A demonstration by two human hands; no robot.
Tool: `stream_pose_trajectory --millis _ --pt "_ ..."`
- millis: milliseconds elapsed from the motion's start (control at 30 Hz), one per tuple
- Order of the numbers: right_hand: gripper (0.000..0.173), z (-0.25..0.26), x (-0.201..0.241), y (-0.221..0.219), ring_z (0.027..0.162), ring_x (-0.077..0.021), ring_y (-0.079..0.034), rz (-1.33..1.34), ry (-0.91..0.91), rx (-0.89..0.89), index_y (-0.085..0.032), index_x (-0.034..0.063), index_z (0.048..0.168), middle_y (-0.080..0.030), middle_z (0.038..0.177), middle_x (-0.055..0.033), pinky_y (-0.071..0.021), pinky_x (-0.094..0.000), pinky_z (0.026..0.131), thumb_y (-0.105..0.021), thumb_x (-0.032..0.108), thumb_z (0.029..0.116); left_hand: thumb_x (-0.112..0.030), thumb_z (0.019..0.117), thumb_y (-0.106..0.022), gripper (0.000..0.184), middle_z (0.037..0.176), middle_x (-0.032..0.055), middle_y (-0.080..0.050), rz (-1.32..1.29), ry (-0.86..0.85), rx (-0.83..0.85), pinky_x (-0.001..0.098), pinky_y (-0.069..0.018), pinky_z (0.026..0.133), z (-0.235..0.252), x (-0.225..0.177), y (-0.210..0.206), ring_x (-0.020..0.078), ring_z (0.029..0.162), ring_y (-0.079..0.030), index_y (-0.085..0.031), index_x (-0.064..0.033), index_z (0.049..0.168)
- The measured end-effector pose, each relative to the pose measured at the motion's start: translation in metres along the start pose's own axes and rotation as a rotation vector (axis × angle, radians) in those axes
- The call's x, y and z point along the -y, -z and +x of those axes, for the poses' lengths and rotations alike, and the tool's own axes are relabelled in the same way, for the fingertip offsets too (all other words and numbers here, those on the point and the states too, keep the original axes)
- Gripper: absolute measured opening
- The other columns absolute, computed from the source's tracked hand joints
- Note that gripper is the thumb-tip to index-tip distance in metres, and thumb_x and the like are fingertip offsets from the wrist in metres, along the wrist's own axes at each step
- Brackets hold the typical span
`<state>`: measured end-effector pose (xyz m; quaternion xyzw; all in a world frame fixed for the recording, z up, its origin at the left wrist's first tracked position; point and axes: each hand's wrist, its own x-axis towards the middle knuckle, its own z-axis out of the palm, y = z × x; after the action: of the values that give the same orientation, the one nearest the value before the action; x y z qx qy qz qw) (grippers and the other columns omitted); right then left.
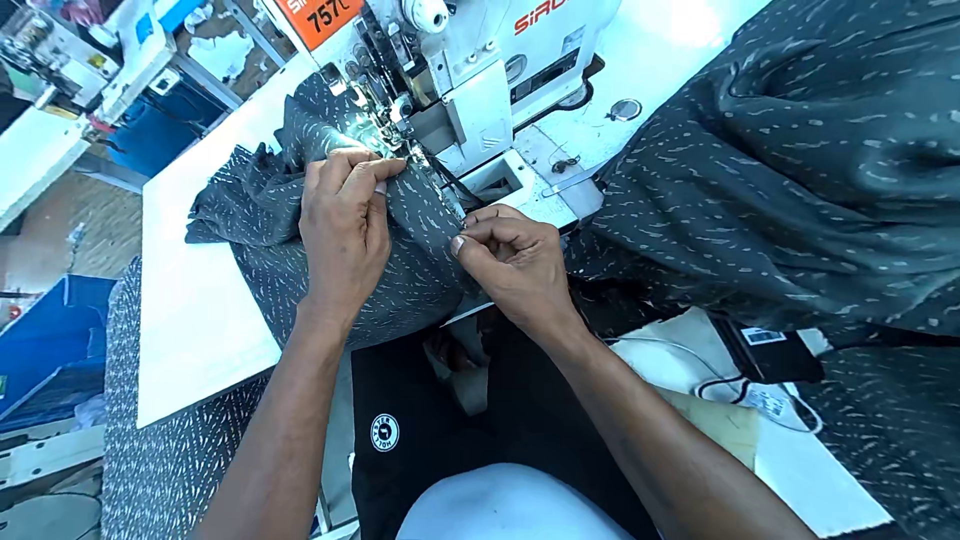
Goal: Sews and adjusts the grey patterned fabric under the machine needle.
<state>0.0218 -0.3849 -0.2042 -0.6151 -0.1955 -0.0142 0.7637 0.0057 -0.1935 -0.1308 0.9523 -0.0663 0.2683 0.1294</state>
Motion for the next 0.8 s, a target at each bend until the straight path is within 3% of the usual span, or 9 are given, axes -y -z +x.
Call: stream_pose_trajectory --millis 233,367,533,800 --pt "0.012 0.001 0.004 -0.002 0.081 -0.0071 -0.065 0.043 0.034 -0.007 -0.071 0.0045 0.076 -0.069 0.093 -0.0059 -0.0539 -0.0178 0.062 -0.065 0.004 0.0869 -0.014 0.1065 -0.045 0.032 0.124 0.0074 -0.067 0.06 0.105 -0.015 0.0405 -0.0429 0.099 -0.004 -0.018 -0.004 0.0246 0.116 -0.057 -0.074 -0.0152 0.118" --pt "0.015 0.005 0.001 0.0 0.087 -0.0096 -0.066 0.117 -0.015 -0.012 -0.067 0.0054 0.074 -0.069 0.092 -0.0058 -0.0541 -0.0204 0.068 -0.062 0.003 0.087 -0.017 0.1075 -0.044 0.032 0.124 0.0073 -0.066 0.065 0.127 -0.006 0.0398 -0.0433 0.099 -0.003 -0.022 -0.004 0.0242 0.117 -0.057 -0.074 -0.0152 0.12" --pt "0.015 0.005 -0.001 -0.003 0.07 -0.0074 -0.059 0.229 -0.116 0.032 -0.065 0.0073 0.076 -0.065 0.083 -0.0028 -0.0455 -0.0216 0.057 -0.059 0.005 0.0893 -0.02 0.1072 -0.042 0.034 0.126 0.0077 -0.065 0.059 0.114 0.01 0.0398 -0.0424 0.101 -0.003 -0.021 -0.003 0.0246 0.119 -0.056 -0.073 -0.0148 0.121" --pt "0.016 0.015 0.002 -0.007 0.067 -0.0066 -0.056 0.204 -0.12 0.025 -0.066 0.0079 0.076 -0.064 0.08 -0.0014 -0.0436 -0.0215 0.055 -0.062 0.006 0.0914 -0.023 0.1057 -0.042 0.035 0.131 0.0077 -0.061 -0.011 0.047 0.102 0.041 -0.0406 0.103 0.005 0.0 0.0 0.0253 0.125 -0.051 -0.071 -0.0184 0.125"
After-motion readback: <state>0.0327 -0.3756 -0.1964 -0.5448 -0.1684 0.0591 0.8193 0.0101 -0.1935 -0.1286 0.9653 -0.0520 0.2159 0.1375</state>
